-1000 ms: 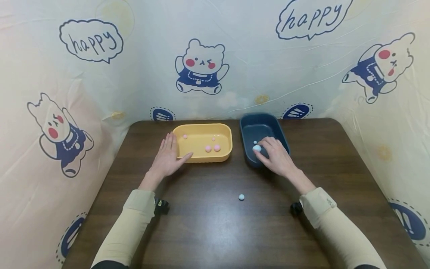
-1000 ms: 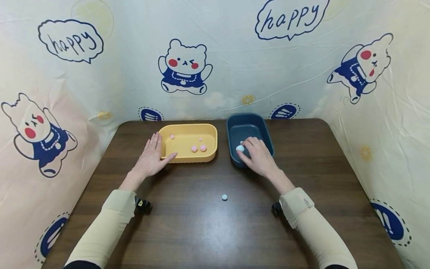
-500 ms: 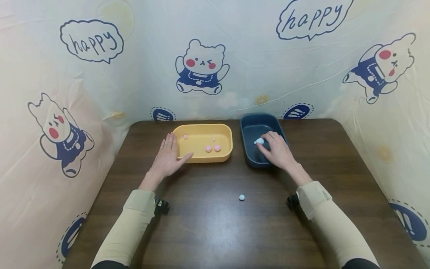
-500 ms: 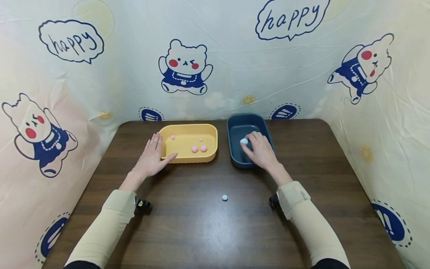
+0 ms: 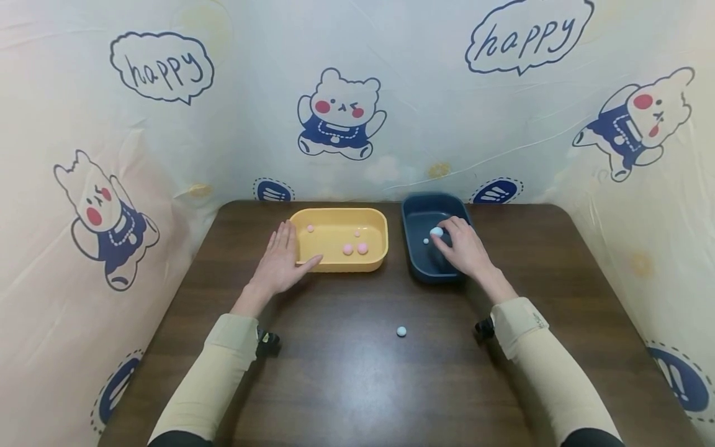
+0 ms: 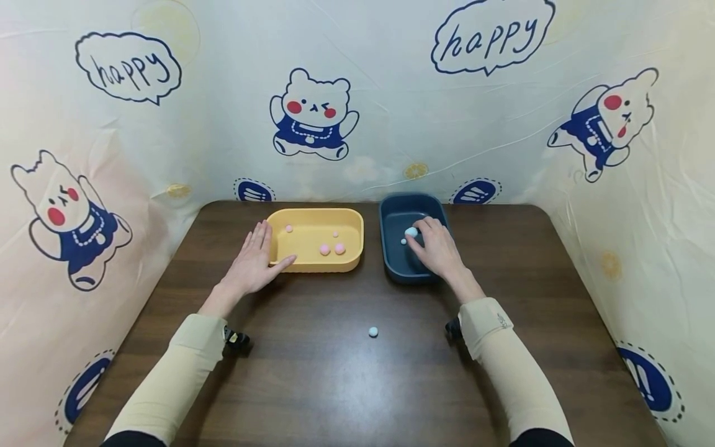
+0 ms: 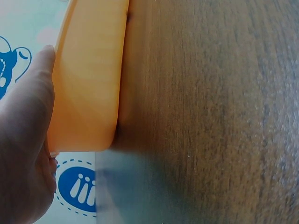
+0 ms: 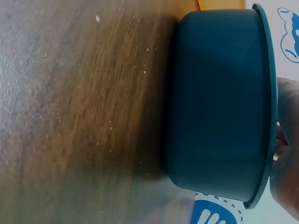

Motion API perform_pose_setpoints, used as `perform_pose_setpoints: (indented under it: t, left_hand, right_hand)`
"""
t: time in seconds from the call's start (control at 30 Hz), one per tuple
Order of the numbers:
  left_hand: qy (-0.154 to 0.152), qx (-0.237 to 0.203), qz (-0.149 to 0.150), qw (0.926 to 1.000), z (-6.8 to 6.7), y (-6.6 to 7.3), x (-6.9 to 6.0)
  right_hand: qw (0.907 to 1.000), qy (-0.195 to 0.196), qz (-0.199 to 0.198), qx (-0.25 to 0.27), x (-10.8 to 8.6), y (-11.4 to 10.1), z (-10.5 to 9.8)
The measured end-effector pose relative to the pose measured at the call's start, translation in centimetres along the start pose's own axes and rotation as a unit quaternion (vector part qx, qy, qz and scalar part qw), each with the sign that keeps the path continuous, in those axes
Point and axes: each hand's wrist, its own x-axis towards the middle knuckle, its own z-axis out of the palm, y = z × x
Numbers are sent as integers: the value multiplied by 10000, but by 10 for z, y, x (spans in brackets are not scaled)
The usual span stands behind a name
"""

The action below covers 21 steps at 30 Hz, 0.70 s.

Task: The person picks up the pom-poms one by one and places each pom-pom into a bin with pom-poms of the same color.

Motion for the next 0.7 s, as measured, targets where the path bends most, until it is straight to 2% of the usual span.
perform_pose_setpoints:
  t: [0.13,0.37,0.7]
  left_hand:
    - [-53,2,-13,10000,0,1,0]
    - [-45,-22,-23,10000,-2,1,0]
    - [-36,5,23,10000,-3,2,-3]
  right_hand:
    - [9999,-65,134,-25,-1,4,1]
    - [9999,-84,83,-110,-1,7,1]
    - [9983,-499,115,-261,0,9,2]
